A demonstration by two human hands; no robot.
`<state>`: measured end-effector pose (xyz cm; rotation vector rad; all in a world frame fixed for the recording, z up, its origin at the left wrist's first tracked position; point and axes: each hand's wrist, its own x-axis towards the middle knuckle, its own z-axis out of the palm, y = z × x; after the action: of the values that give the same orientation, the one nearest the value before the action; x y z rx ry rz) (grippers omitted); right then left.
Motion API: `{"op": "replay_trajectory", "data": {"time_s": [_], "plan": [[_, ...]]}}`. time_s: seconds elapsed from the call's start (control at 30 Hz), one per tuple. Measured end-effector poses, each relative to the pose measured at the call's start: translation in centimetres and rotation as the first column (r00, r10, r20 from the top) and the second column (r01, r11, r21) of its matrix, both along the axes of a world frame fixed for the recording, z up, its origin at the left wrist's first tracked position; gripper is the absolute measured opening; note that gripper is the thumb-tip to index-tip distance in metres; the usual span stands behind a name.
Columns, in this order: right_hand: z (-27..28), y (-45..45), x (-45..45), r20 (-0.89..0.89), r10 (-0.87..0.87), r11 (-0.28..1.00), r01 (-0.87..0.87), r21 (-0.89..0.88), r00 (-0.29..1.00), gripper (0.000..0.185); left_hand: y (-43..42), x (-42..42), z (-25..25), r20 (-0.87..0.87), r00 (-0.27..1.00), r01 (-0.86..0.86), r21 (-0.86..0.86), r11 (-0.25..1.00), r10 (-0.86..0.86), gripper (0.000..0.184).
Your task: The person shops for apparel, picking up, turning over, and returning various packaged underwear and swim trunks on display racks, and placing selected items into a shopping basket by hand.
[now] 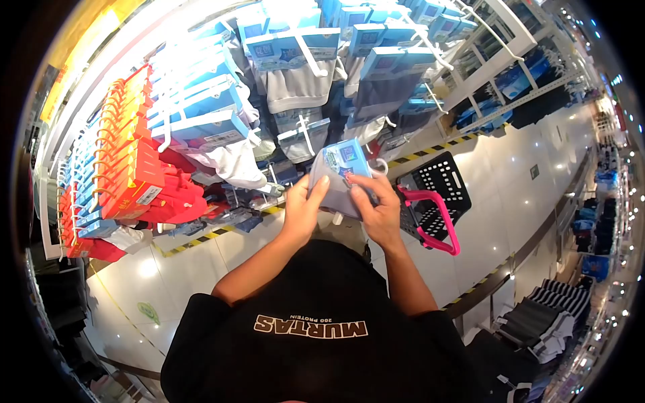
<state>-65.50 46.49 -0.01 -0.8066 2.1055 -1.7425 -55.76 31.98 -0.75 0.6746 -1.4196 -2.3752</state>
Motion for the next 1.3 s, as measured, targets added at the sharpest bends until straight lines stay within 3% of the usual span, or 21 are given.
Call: {"op": "replay_trajectory", "data": {"time_s": [0.07,0.13,0.23,0.27,0.37,0.4,0.5,0.53,0.67,0.77,0.8,0.9,0.93,1.0,1.17,1.23,1.27,1.3], "plan": [[0.4,0.0,0.2,-0.083,0.101,0.994,-0.097,0.057,0.991,0.035,0.4,1.0,-0.9,0.019,0.996,0.083,0.019,0.996,-0.084,0.044],[0.4,-0.2,0.6,-0.141,0.162,0.981,-0.144,0.128,0.977,0.051,0.5,1.8,0.0,0.008,0.996,0.082,0.101,0.991,-0.084,0.043],[1.0,-0.8,1.1,-0.168,0.166,0.977,-0.139,0.159,0.972,0.054,0.1,2.5,-0.7,-0.068,0.994,0.104,0.242,0.965,-0.090,0.038],[1.4,-1.3,1.4,-0.157,0.134,0.986,-0.116,0.117,0.979,0.046,-0.1,2.7,-1.1,-0.102,0.990,0.120,0.289,0.950,-0.094,0.036],[-0.2,-1.6,0.7,-0.058,0.094,0.994,-0.090,0.066,0.994,0.032,-0.7,3.0,-0.5,-0.141,0.974,0.205,0.223,0.953,-0.176,0.036],[-0.5,-1.8,0.8,0.066,0.027,0.999,-0.030,0.037,0.997,0.020,-1.2,3.1,-0.9,-0.169,0.968,0.217,0.194,0.957,-0.185,0.033],[-2.6,-2.0,0.6,0.470,0.075,0.981,0.020,-0.194,0.880,0.021,-1.6,3.4,-1.2,-0.112,0.981,0.168,0.118,0.979,-0.155,0.030],[-2.8,-2.2,0.9,0.440,0.055,0.982,0.030,-0.185,0.896,0.022,-1.5,3.3,-0.6,-0.127,0.988,0.108,0.184,0.977,-0.086,0.019],[-1.8,-2.0,1.8,0.376,0.179,0.983,-0.147,-0.113,0.909,0.022,-1.4,2.9,-2.5,-0.138,0.990,0.019,0.055,0.998,-0.011,0.015],[-0.3,-2.6,2.8,0.148,0.191,0.982,-0.187,-0.042,0.970,0.027,-1.0,2.4,-2.5,-0.139,0.989,-0.056,-0.062,0.997,0.046,0.015],[-1.3,-3.0,2.8,0.035,0.140,0.989,-0.139,-0.042,0.989,0.019,-0.9,2.3,-2.2,-0.135,0.989,-0.081,-0.119,0.990,0.065,0.016],[-2.4,-2.2,2.2,0.470,0.071,0.988,0.001,-0.152,0.880,0.018,-1.0,2.2,-3.2,-0.101,0.990,-0.118,-0.151,0.981,0.104,0.026],[-3.0,-2.2,1.9,0.477,0.054,0.985,0.031,-0.169,0.877,0.028,-1.0,2.2,-3.7,-0.082,0.990,-0.123,-0.139,0.983,0.112,0.030],[-2.9,-2.1,1.6,0.492,0.039,0.984,0.053,-0.172,0.869,0.031,-1.0,2.4,-4.0,-0.065,0.990,-0.127,-0.052,0.991,0.123,0.037],[-3.8,-1.6,1.1,0.473,0.079,0.976,0.029,-0.216,0.877,0.036,-0.8,2.9,-2.4,-0.019,0.994,-0.104,0.074,0.992,0.106,0.029],[-3.5,-1.9,0.7,0.381,0.019,0.975,0.067,-0.213,0.924,0.039,-1.0,2.9,-2.8,-0.006,0.993,-0.116,0.048,0.992,0.116,0.029],[-2.5,-1.7,0.2,0.220,0.041,0.988,-0.007,-0.154,0.975,0.041,-1.4,3.2,-4.2,-0.005,0.995,-0.097,0.017,0.995,0.098,0.027],[-1.3,-1.7,-0.6,0.168,0.072,0.989,-0.049,-0.138,0.983,0.031,-1.6,3.3,-3.8,-0.005,0.994,-0.109,0.005,0.994,0.109,0.027]]}}
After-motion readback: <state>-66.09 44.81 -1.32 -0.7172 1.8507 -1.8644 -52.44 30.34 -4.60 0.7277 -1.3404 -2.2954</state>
